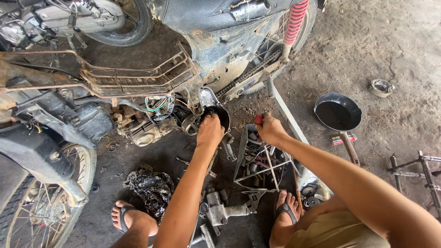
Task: The person is sitting on the ground and working on a disassembled motorcycle engine. They use a screwdriver to adjust internal components and a pair of pliers to manipulate parts within the engine casing.
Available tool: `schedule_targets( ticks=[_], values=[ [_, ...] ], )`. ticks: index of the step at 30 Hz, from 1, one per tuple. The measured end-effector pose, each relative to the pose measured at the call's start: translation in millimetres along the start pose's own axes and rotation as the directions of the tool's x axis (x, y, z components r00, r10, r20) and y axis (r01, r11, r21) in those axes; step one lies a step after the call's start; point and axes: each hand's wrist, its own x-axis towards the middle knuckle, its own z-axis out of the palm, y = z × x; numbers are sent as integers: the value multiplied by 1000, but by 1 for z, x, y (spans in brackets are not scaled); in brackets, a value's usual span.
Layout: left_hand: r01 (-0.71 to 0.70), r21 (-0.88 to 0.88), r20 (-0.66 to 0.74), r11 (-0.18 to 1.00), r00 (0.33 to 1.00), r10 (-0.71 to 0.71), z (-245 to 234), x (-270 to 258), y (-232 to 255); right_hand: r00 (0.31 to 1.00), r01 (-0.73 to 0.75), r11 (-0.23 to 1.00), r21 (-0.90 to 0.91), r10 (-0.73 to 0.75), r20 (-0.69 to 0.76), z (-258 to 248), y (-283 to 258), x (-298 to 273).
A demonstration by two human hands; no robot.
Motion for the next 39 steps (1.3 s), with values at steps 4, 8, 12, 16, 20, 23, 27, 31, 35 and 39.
schedule_targets(
  ticks=[4, 8, 12, 16, 20, 23, 27, 31, 35, 39],
  values=[
    [38, -62, 18, 997, 999, -37, -5, 0, 6, 995, -59, 998, 7, 58, 75, 2, -2, 1],
    [52, -33, 21, 998, 998, -51, -6, -7, 18, 992, -65, 994, -84, 73, 106, 1, -9, 3],
    [3, -16, -144, 1000, 990, -6, 12, -8, 13, 994, -79, 987, -137, 88, 60, 2, -22, 7],
    [32, -48, -82, 998, 996, -36, 8, -8, 14, 993, -90, 978, -189, 75, -87, 11, -3, 51],
    [25, -73, -87, 997, 996, -31, 25, -4, 5, 971, -147, 986, -80, 128, -204, 46, 22, 59],
    [-20, -60, -171, 998, 985, 10, 37, -4, 2, 957, -177, 984, -37, 163, -242, 94, 81, 75],
    [-36, -37, -217, 999, 976, 27, 34, -8, 5, 940, -223, 972, -72, 194, -282, 174, 184, 107],
    [-49, -15, -262, 999, 964, 44, 35, -12, 2, 923, -301, 953, 5, 293, -248, 196, 216, 104],
    [-5, -28, -134, 1000, 991, 1, 29, -14, 3, 811, -409, 890, 203, 456, -367, 170, 151, 77],
    [91, -60, -53, 994, 994, -94, 3, -21, 17, 683, 180, 959, 219, 38, -730, 139, 95, 89]
  ],
)
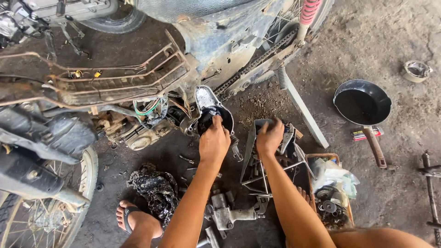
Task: The person is sitting on the ground and working on a disassembled motorcycle engine. They use a screwdriver to adjust internal components and a pair of pliers to manipulate parts within the engine casing.
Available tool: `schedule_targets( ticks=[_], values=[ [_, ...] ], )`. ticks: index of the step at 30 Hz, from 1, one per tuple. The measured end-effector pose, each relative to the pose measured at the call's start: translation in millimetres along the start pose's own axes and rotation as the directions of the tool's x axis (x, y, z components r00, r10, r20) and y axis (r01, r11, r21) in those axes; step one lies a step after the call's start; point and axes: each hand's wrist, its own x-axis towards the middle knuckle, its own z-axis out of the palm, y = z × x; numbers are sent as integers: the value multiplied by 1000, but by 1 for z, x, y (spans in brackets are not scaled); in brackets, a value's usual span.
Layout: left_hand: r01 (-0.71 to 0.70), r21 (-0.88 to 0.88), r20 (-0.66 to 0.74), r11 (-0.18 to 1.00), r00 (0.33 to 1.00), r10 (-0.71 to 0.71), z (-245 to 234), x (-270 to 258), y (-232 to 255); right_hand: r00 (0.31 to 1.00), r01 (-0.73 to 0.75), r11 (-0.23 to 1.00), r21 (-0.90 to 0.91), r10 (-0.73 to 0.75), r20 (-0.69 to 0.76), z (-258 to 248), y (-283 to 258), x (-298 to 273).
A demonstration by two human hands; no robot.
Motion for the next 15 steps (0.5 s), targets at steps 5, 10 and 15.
schedule_targets(
  ticks=[5, 10, 15],
  values=[
    [74, -148, -26, 986, 997, -79, -21, 9, -5, 943, 39, 902, 431, -176, 284, -23, -93, 29],
    [6, -323, -68, 946, 997, -29, -27, 12, -13, 562, 421, 797, 434, -604, 565, -42, -146, 17],
    [-20, -265, -22, 964, 1000, 14, -40, 15, -6, 599, 234, 911, 340, -411, 687, -27, -143, -13]
  ],
)
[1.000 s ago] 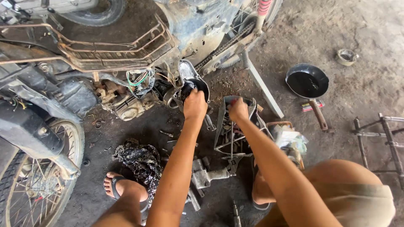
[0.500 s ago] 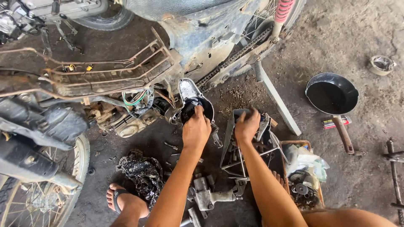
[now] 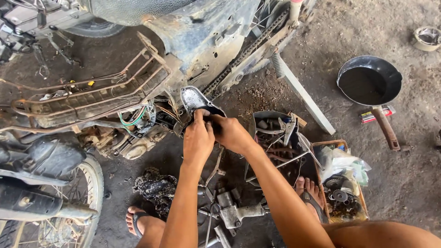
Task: The person is sitting on the ground and working on a disassembled motorcycle engine. They use a screwdriver to adjust internal components and a pair of pliers to manipulate parts within the engine casing.
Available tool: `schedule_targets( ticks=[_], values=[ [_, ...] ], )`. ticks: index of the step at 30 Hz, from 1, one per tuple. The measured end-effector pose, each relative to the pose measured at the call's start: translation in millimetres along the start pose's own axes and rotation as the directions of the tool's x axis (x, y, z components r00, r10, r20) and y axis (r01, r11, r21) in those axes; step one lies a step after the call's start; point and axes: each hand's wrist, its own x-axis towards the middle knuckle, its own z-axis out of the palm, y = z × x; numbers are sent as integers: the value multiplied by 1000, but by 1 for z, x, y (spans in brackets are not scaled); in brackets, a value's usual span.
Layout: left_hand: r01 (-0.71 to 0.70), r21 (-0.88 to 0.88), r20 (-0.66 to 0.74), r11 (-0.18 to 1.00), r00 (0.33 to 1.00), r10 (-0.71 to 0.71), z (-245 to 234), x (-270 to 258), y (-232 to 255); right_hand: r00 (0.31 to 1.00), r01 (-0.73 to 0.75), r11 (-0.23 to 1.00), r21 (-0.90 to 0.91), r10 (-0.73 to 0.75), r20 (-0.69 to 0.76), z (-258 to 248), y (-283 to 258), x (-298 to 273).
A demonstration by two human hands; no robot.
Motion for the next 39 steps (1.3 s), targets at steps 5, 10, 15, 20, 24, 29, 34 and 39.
schedule_targets(
  ticks=[5, 10, 15, 20, 24, 29, 34, 39],
  values=[
    [-12, 77, 53, 997, 999, 8, -17, 0, 3, 998, 25, 994, 106, -19, -56, 6, 15, 1],
    [-45, 180, 86, 983, 996, 30, -21, 5, -1, 955, -295, 923, 245, 278, 101, -4, -15, 5],
    [-118, 204, 65, 972, 992, 106, -16, 9, -4, 971, -232, 944, 234, 237, 8, 10, 0, 2],
    [-145, 328, 86, 933, 989, 123, -29, 20, 7, 923, -368, 686, 627, 351, 158, 25, 11, 0],
    [-249, 341, 116, 906, 968, 223, -43, 27, 3, 911, -369, 596, 713, 383, 152, 32, 19, -1],
    [-254, 311, 93, 916, 967, 236, -44, 26, 8, 885, -407, 585, 702, 442, 146, 25, 6, -1],
    [-227, 392, 17, 892, 971, 240, -39, 22, -1, 875, -411, 573, 709, 467, 129, 33, 10, -1],
    [-186, 425, 77, 886, 982, 170, -48, 24, 11, 870, -415, 574, 706, 477, 124, 36, 9, 0]
  ],
)
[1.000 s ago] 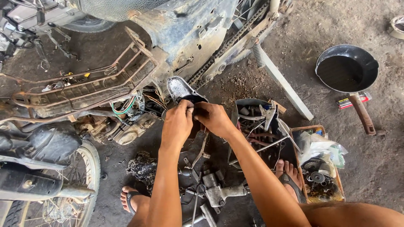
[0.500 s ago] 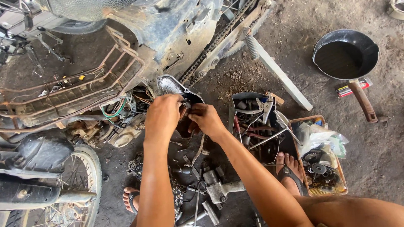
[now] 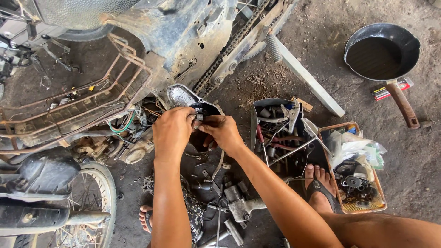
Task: The person is sitting on the ground and working on a disassembled motorcycle engine. They use a screwdriver to adjust internal components and a pair of pliers to manipulate parts within the engine casing.
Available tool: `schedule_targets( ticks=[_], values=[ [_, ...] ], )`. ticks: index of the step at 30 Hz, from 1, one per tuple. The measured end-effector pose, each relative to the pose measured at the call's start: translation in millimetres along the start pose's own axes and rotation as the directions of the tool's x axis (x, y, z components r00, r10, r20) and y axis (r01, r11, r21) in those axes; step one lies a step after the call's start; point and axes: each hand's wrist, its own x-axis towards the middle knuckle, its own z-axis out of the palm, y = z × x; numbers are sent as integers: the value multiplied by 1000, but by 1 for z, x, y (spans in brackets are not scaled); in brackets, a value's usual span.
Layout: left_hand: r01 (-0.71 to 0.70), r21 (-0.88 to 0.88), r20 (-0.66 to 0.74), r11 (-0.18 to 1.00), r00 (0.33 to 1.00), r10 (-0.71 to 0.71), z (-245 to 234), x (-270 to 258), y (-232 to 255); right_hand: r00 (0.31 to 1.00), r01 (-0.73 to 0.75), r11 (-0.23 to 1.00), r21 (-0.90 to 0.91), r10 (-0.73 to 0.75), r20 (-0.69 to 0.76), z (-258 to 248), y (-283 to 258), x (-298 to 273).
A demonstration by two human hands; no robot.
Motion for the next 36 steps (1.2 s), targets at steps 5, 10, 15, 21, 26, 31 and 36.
schedule_targets(
  ticks=[5, 10, 15, 21, 26, 31, 36],
  values=[
    [-45, 4, 0, 999, 999, 45, -1, -1, -5, 1000, 6, 1000, 1, -6, -11, 1, 0, 0],
    [-73, -27, -44, 997, 996, 71, 1, 0, -5, 1000, 3, 1000, 9, -3, -10, 1, -2, -3],
    [-33, -39, -42, 999, 999, 31, -1, 1, 1, 995, 86, 995, -54, -88, -38, 5, -10, -10],
    [-97, 0, -95, 995, 991, 97, 8, 0, -5, 983, 178, 984, 11, -178, -44, 6, 10, -2],
    [-39, 73, 3, 997, 999, 39, -1, 1, 7, 971, 228, 974, -16, -228, -70, 12, 7, -7],
    [-7, 132, 77, 991, 997, -3, 17, 0, 6, 965, 198, 929, -313, -241, -104, 19, -18, -20],
    [136, 149, 143, 980, 977, -157, 19, 0, 21, 971, 146, 951, -274, -190, -142, 18, -12, -15]
  ],
)
